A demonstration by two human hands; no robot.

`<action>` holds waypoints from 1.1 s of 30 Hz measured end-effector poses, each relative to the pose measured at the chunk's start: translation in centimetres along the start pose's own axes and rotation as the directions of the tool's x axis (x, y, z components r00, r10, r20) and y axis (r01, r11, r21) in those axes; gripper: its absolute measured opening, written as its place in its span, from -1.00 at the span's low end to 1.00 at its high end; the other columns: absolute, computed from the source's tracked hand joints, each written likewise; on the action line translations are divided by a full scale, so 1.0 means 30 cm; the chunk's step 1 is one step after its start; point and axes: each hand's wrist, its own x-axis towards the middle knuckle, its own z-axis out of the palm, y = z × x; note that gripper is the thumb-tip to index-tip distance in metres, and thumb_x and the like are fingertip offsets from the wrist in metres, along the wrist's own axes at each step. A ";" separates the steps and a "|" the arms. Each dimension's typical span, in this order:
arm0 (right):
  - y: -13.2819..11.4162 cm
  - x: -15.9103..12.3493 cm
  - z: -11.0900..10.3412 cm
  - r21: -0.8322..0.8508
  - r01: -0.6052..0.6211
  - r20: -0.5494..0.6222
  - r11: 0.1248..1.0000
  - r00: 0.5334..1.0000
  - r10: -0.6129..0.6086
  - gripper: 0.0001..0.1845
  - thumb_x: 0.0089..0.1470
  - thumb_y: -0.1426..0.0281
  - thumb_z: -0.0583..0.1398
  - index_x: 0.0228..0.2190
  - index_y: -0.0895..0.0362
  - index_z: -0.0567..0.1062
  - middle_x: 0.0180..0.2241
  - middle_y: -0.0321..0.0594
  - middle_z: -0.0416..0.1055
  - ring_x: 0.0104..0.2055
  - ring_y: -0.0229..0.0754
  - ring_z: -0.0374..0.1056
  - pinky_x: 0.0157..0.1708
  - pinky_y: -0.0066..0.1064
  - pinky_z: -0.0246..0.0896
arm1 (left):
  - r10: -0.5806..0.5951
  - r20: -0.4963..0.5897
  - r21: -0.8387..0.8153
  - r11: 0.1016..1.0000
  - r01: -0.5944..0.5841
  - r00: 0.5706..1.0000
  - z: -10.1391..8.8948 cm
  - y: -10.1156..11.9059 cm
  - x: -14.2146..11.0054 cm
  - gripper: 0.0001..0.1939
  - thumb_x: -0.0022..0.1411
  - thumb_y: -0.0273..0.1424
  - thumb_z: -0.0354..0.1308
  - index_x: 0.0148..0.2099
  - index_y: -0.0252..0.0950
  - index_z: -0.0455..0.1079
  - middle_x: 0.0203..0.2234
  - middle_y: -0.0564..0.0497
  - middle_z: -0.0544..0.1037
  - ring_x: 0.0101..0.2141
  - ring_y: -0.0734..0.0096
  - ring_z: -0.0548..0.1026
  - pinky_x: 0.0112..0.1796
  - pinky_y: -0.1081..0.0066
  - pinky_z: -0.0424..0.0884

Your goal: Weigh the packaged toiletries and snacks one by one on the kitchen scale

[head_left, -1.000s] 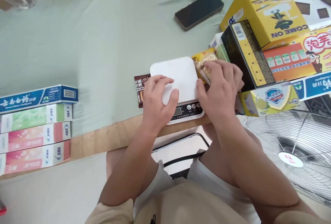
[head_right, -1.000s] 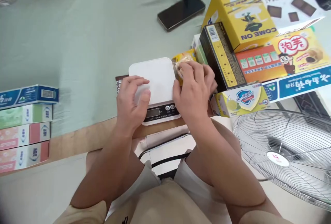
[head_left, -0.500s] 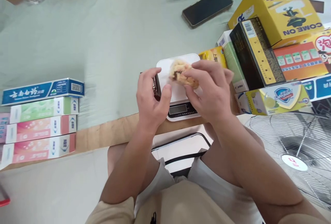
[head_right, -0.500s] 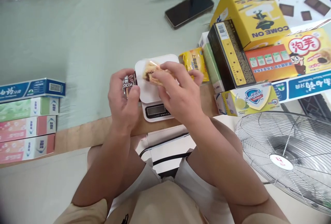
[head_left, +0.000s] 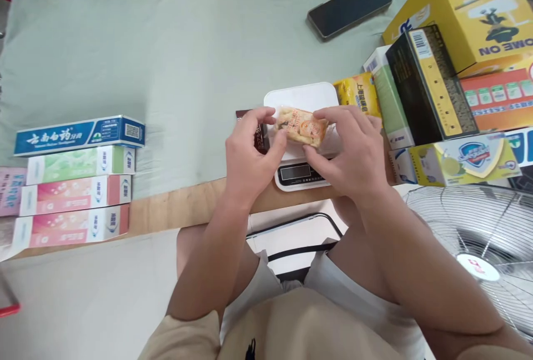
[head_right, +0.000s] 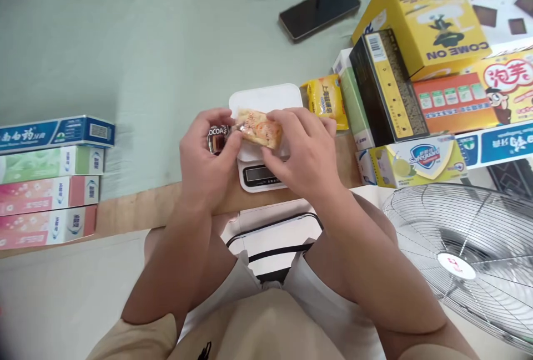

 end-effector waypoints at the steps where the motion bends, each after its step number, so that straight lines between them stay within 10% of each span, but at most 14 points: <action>1: -0.016 0.004 -0.002 0.032 0.034 -0.022 0.999 0.999 -0.033 -0.65 0.13 0.35 0.28 -0.02 0.09 0.51 -0.05 -0.07 0.63 0.00 0.03 0.56 -0.04 -0.13 0.31 | 0.004 -0.018 -0.043 0.999 -0.004 1.000 -0.014 0.000 0.000 -0.78 0.38 -0.26 0.24 0.03 -0.15 0.44 -0.10 -0.04 0.60 -0.05 0.24 0.59 -0.05 0.24 0.58; 8: -0.176 -0.020 0.035 0.205 0.225 0.016 0.953 0.972 -0.233 -0.71 0.19 0.37 0.25 -0.03 0.06 0.50 -0.05 -0.20 0.66 -0.03 -0.11 0.58 -0.05 -0.22 0.23 | -0.123 0.002 -0.101 0.987 0.122 0.992 -0.248 -0.031 -0.058 -0.62 0.27 -0.06 0.35 0.04 -0.08 0.47 0.03 -0.04 0.57 -0.24 0.33 0.60 -0.27 0.32 0.61; 14: -0.216 -0.038 0.041 0.148 0.151 0.167 0.977 0.970 -0.175 -0.57 0.31 0.05 0.10 0.04 0.01 0.50 0.12 -0.06 0.57 0.24 0.06 0.45 0.18 -0.05 0.15 | -0.290 -0.033 -0.005 0.957 0.290 0.956 -0.356 -0.066 -0.137 -0.86 0.24 -0.25 0.31 -0.29 -0.19 0.51 -0.41 0.03 0.61 -0.35 0.33 0.59 -0.37 0.36 0.57; 21: -0.164 -0.024 0.022 0.019 0.005 0.202 1.000 0.979 -0.009 -0.63 0.27 0.15 0.08 -0.01 -0.01 0.51 0.09 -0.03 0.52 0.20 0.14 0.42 0.20 0.06 0.23 | -0.276 0.028 0.087 0.958 0.273 0.961 -0.274 -0.081 -0.141 -0.88 0.25 -0.27 0.25 -0.30 -0.19 0.49 -0.36 0.01 0.62 -0.33 0.30 0.58 -0.27 0.28 0.56; 27: -0.062 -0.014 -0.019 -0.006 -0.115 0.079 0.993 0.990 0.115 -0.64 0.28 0.19 0.07 -0.02 0.04 0.52 0.04 0.04 0.50 0.21 0.20 0.38 0.19 0.11 0.27 | 0.096 -0.163 0.280 0.959 -0.047 0.982 -0.196 -0.061 -0.123 -0.95 0.35 -0.33 0.23 -0.21 -0.15 0.46 -0.24 -0.03 0.63 -0.15 0.19 0.58 -0.06 0.16 0.52; 33: 0.075 -0.019 -0.036 -0.063 -0.287 0.101 0.956 0.951 0.293 -0.54 0.34 0.19 0.01 0.16 0.00 0.43 0.34 -0.01 0.36 0.45 0.16 0.20 0.38 0.20 0.14 | 0.337 -0.098 0.127 0.937 -0.324 0.936 -0.057 0.063 -0.071 -0.92 0.43 -0.42 0.11 -0.19 -0.18 0.39 -0.29 -0.02 0.58 -0.24 0.30 0.54 -0.19 0.22 0.50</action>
